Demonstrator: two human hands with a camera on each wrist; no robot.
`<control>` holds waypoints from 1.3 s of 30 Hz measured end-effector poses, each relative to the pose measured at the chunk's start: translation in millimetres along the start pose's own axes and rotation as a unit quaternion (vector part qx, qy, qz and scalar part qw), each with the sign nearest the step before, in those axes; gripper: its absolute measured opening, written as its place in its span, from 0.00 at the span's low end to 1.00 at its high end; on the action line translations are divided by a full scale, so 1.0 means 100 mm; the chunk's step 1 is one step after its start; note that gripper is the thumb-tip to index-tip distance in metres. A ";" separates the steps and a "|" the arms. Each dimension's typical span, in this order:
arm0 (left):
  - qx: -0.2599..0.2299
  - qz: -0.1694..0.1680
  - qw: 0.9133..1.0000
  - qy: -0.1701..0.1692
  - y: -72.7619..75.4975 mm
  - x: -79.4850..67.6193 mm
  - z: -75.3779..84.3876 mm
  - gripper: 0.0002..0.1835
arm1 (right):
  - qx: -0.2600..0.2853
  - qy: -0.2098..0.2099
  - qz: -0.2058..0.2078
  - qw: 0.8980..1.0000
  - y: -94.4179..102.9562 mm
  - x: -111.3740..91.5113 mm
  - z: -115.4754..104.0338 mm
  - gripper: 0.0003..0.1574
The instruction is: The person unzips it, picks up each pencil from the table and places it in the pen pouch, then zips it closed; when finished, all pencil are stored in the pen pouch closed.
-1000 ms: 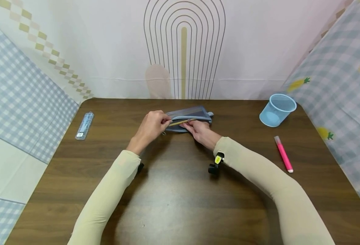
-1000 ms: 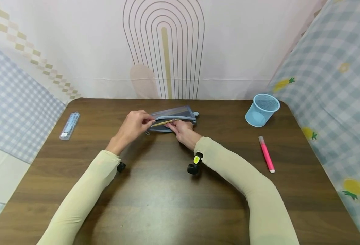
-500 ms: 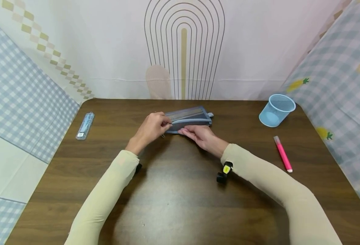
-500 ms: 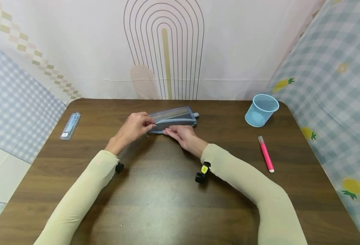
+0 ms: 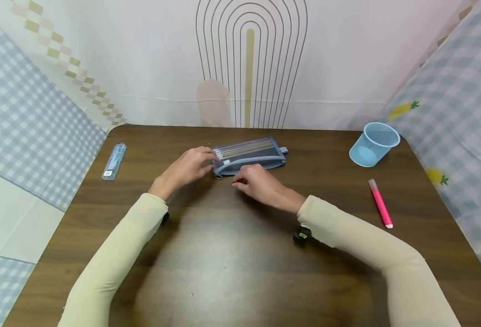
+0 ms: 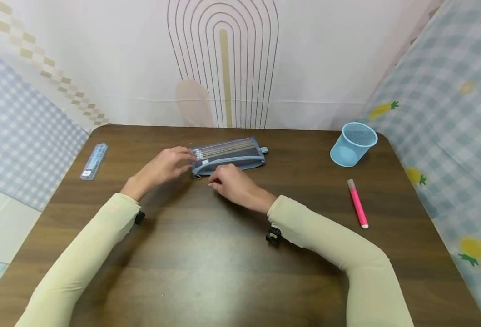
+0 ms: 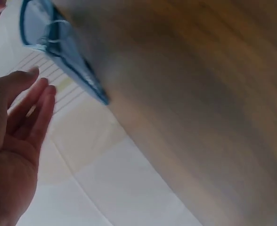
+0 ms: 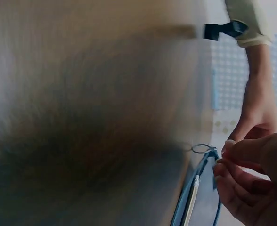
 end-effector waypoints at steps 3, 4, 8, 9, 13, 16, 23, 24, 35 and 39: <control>0.013 -0.008 0.999 -0.031 -0.03 -0.04 -0.02 0.13 | -0.012 0.002 -0.022 1.000 -0.11 0.10 -0.02 0.09; 0.015 -0.010 0.999 -0.040 -0.03 -0.05 -0.02 0.13 | -0.008 -0.004 -0.025 1.000 -0.14 0.14 -0.01 0.09; 0.024 -0.022 0.997 -0.064 -0.08 -0.05 -0.06 0.13 | -0.011 -0.034 -0.021 0.999 -0.24 0.29 0.04 0.08; 0.026 -0.027 0.997 -0.068 -0.10 -0.05 -0.06 0.13 | -0.015 -0.042 -0.019 0.999 -0.26 0.32 0.05 0.08; 0.043 -0.030 0.994 -0.097 -0.13 -0.02 -0.04 0.12 | -0.041 -0.073 -0.004 0.996 -0.30 0.38 0.12 0.08; 0.053 -0.014 0.991 -0.124 -0.11 0.00 0.00 0.11 | -0.047 -0.094 0.010 0.994 -0.29 0.40 0.17 0.09; 0.065 -0.017 0.985 -0.161 -0.18 0.00 0.04 0.07 | -0.013 -0.113 0.019 0.993 -0.37 0.45 0.23 0.08; 0.067 -0.017 0.984 -0.163 -0.19 0.00 0.04 0.06 | -0.011 -0.112 0.023 0.993 -0.37 0.45 0.23 0.08; 0.077 0.093 0.979 -0.164 0.08 -0.10 0.13 0.10 | -0.058 -0.088 0.115 0.988 -0.05 0.28 0.05 0.05; 0.072 0.132 0.974 -0.171 0.17 -0.16 0.20 0.11 | -0.060 -0.056 0.129 0.988 0.09 0.24 -0.03 0.06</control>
Point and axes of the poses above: each hand's wrist, its own x-axis towards the middle knuckle, its own y-axis out of the back of the hand, z = x × y, the point moved 9 cm from there along x, towards the middle knuckle, and after that the axes turned 2 degrees about -y, right-handed, at the moved point
